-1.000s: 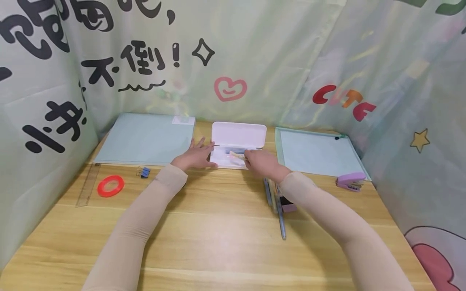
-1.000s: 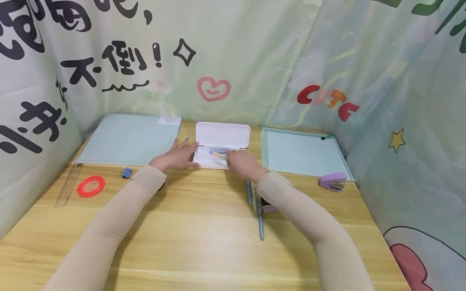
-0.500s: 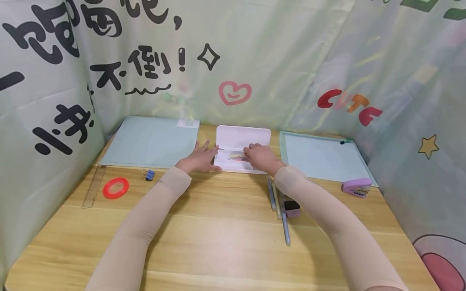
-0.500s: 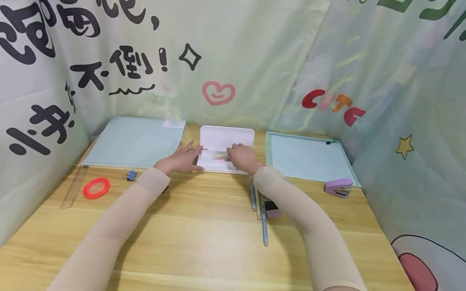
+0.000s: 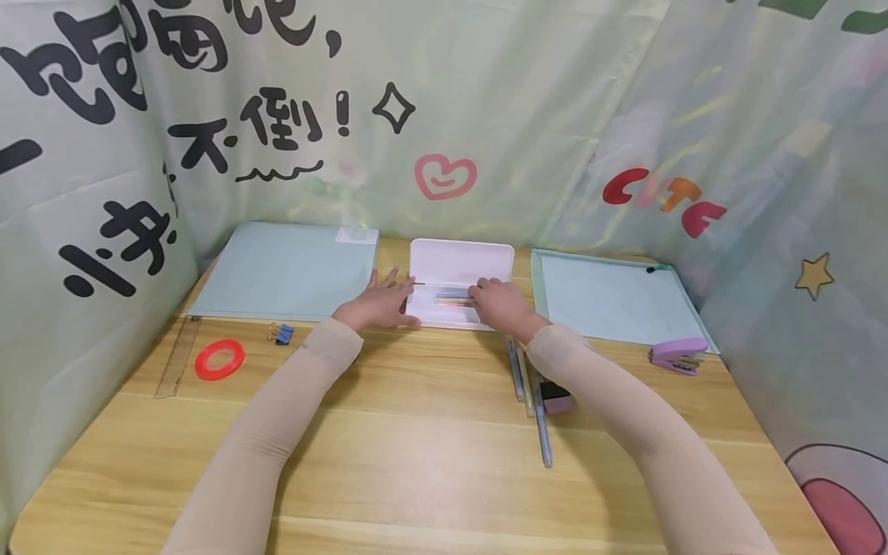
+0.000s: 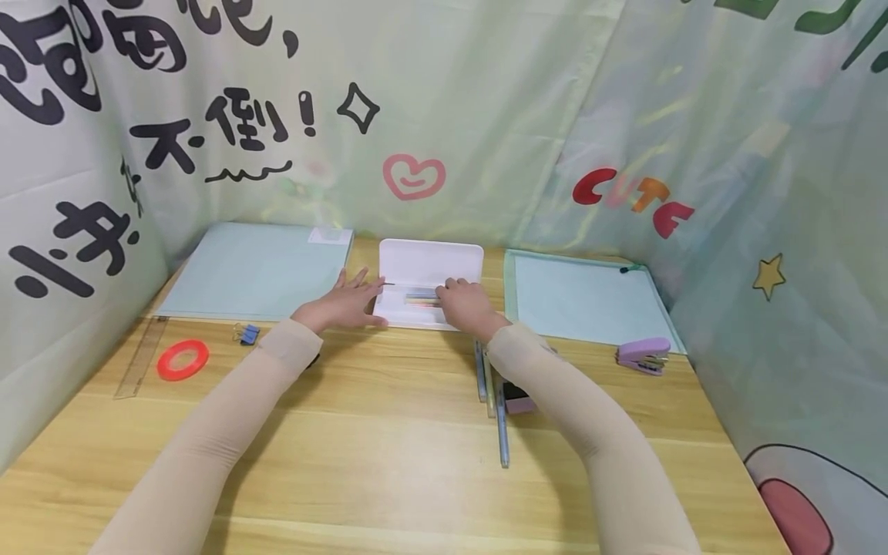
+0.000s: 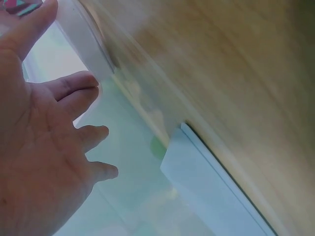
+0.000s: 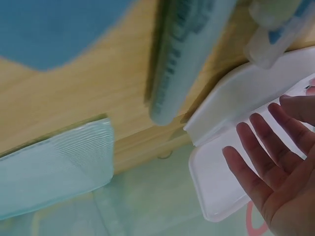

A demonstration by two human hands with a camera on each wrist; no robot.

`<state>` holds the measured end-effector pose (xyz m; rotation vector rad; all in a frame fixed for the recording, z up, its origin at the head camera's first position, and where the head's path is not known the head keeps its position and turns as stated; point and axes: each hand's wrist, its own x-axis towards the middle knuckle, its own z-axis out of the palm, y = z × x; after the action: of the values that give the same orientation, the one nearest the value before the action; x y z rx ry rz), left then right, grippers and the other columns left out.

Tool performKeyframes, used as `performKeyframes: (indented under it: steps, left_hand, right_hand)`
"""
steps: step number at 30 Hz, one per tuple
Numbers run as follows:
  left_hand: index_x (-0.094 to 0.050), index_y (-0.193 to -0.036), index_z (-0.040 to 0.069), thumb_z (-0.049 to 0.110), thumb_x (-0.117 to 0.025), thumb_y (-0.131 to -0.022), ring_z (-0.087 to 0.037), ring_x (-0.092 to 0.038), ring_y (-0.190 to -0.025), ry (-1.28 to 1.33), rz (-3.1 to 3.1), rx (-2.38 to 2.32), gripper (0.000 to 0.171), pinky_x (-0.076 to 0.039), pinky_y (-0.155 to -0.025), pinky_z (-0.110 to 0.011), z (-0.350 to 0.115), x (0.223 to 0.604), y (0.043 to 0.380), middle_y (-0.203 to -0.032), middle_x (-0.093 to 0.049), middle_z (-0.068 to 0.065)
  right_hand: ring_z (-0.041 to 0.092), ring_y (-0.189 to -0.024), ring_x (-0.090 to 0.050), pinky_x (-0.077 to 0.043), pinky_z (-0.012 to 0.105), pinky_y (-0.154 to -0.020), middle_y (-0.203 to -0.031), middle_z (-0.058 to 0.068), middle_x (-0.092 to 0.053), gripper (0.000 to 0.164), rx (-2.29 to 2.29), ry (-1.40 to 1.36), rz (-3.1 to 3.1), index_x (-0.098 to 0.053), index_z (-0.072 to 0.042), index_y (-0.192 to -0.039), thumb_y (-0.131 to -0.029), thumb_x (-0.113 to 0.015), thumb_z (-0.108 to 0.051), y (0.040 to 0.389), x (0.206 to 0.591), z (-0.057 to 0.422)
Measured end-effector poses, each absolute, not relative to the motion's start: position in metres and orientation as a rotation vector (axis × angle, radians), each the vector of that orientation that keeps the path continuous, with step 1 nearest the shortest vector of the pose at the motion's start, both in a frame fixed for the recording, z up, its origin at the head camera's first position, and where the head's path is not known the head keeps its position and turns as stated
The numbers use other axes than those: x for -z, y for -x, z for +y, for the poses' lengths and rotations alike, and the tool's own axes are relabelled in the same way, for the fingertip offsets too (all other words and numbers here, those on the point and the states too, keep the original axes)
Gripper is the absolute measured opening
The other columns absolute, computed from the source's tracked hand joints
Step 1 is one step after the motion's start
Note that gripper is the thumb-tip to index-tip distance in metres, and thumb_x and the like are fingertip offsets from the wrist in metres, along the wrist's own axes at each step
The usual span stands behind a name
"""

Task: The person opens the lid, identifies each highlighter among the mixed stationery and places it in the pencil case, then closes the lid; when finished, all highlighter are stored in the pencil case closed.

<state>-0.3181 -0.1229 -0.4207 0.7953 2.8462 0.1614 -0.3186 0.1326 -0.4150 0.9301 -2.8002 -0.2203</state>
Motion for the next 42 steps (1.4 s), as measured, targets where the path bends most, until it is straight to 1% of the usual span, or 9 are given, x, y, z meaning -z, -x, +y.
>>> performKeyframes:
  steps: [3, 8, 14, 18, 25, 30, 33, 39, 42]
  left_hand:
    - [-0.021, -0.139, 0.014, 0.071, -0.038, -0.07, -0.027, 0.008, -0.129, -0.79, 2.835, -0.181, 0.091, 0.012, -0.096, -0.053, -0.124, 0.421, 0.318, -0.144, -0.01, 0.001]
    - [-0.017, -0.14, 0.014, 0.072, -0.038, -0.07, -0.027, 0.008, -0.129, -0.793, 2.819, -0.198, 0.093, 0.014, -0.095, -0.052, -0.124, 0.42, 0.318, -0.144, -0.01, 0.0]
    - [-0.019, -0.139, 0.015, 0.072, -0.039, -0.07, -0.025, 0.007, -0.129, -0.788, 2.821, -0.198, 0.092, 0.013, -0.096, -0.052, -0.124, 0.417, 0.32, -0.144, -0.011, 0.001]
    - [-0.021, -0.139, 0.014, 0.068, -0.043, -0.072, -0.024, 0.008, -0.129, -0.777, 2.83, -0.191, 0.088, 0.013, -0.096, -0.052, -0.124, 0.416, 0.321, -0.144, -0.011, 0.002]
    - [-0.016, -0.14, 0.014, 0.066, -0.044, -0.074, -0.024, 0.008, -0.129, -0.775, 2.823, -0.201, 0.088, 0.013, -0.096, -0.052, -0.122, 0.417, 0.319, -0.143, -0.013, 0.001]
    - [-0.015, -0.14, 0.014, 0.066, -0.044, -0.074, -0.025, 0.007, -0.129, -0.777, 2.817, -0.193, 0.089, 0.012, -0.096, -0.053, -0.122, 0.417, 0.318, -0.143, -0.015, 0.001]
    - [-0.015, -0.14, 0.013, 0.065, -0.044, -0.074, -0.026, 0.007, -0.129, -0.774, 2.813, -0.202, 0.089, 0.012, -0.096, -0.053, -0.122, 0.417, 0.317, -0.142, -0.016, 0.0]
    - [-0.015, -0.14, 0.013, 0.066, -0.044, -0.074, -0.025, 0.007, -0.129, -0.766, 2.81, -0.204, 0.089, 0.013, -0.096, -0.053, -0.121, 0.416, 0.316, -0.143, -0.015, -0.001]
    - [-0.015, -0.14, 0.013, 0.066, -0.044, -0.074, -0.025, 0.007, -0.129, -0.763, 2.817, -0.202, 0.089, 0.013, -0.095, -0.053, -0.121, 0.415, 0.317, -0.143, -0.014, 0.0]
  right_hand:
    - [0.018, -0.071, -0.052, -0.045, 0.032, -0.054, -0.085, 0.003, -0.055, 0.017, 0.21, -0.945, -2.745, -0.06, -0.011, -0.095, -0.084, -0.053, -0.023, 0.313, 0.414, 0.139]
    - [0.02, -0.069, -0.051, -0.045, 0.033, -0.057, -0.082, 0.005, -0.054, 0.017, 0.177, -0.901, -2.7, -0.059, -0.008, -0.094, -0.083, -0.055, -0.022, 0.3, 0.406, 0.15]
    - [0.026, -0.067, -0.044, -0.039, 0.038, -0.055, -0.07, 0.008, -0.049, 0.026, 0.247, -0.692, -2.872, -0.057, -0.008, -0.073, -0.078, -0.061, -0.033, 0.265, 0.389, 0.162]
    - [0.026, -0.067, -0.04, -0.035, 0.038, -0.054, -0.067, 0.008, -0.046, 0.029, 0.251, -0.625, -3.012, -0.056, -0.008, -0.069, -0.078, -0.06, -0.035, 0.244, 0.383, 0.17]
    - [0.022, -0.066, -0.038, -0.033, 0.034, -0.055, -0.065, 0.002, -0.042, 0.031, 0.24, -0.627, -3.069, -0.051, -0.014, -0.063, -0.079, -0.058, -0.04, 0.218, 0.387, 0.179]
    - [0.025, -0.072, -0.041, -0.036, 0.04, -0.061, -0.073, 0.004, -0.046, 0.029, 0.24, -0.612, -3.054, -0.055, -0.015, -0.071, -0.076, -0.061, -0.043, 0.208, 0.397, 0.174]
    - [0.027, -0.078, -0.042, -0.034, 0.044, -0.067, -0.08, 0.007, -0.05, 0.029, 0.238, -0.588, -3.05, -0.056, -0.016, -0.071, -0.075, -0.062, -0.044, 0.206, 0.402, 0.172]
    - [0.025, -0.074, -0.039, -0.031, 0.04, -0.061, -0.072, 0.006, -0.045, 0.034, 0.265, -0.577, -3.044, -0.053, -0.012, -0.063, -0.076, -0.061, -0.042, 0.202, 0.407, 0.168]
    - [0.026, -0.074, -0.039, -0.03, 0.041, -0.06, -0.072, 0.007, -0.045, 0.034, 0.275, -0.529, -3.022, -0.052, -0.01, -0.059, -0.075, -0.061, -0.039, 0.202, 0.409, 0.167]
